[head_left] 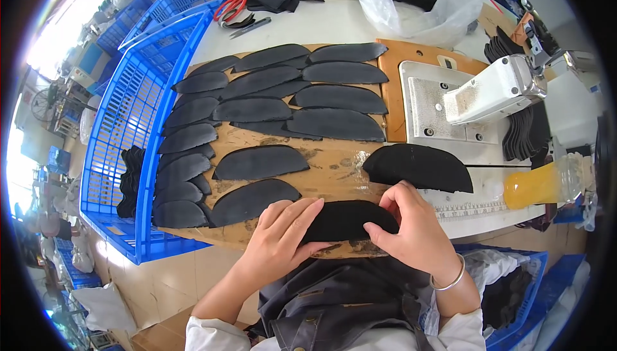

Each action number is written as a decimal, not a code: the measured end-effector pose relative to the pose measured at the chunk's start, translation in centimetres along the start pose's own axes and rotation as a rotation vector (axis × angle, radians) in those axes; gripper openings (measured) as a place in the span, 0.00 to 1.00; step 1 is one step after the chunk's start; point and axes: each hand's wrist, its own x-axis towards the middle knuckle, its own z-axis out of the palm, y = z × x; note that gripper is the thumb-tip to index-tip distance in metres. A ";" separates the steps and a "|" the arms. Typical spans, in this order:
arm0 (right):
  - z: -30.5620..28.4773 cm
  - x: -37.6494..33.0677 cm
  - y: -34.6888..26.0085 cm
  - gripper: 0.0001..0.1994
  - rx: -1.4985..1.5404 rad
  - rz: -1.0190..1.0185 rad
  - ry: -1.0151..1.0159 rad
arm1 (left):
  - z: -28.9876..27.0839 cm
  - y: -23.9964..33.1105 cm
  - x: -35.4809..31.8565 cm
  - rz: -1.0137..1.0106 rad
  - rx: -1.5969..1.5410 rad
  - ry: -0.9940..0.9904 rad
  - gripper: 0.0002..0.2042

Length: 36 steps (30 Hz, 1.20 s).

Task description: Applying adhesive from a squeeze bottle to the edges of black fabric shoe parts and stacking them.

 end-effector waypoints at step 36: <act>1.6 0.0 0.7 0.13 0.703 0.033 0.046 | 0.0 -1.5 0.6 0.079 0.036 0.072 0.40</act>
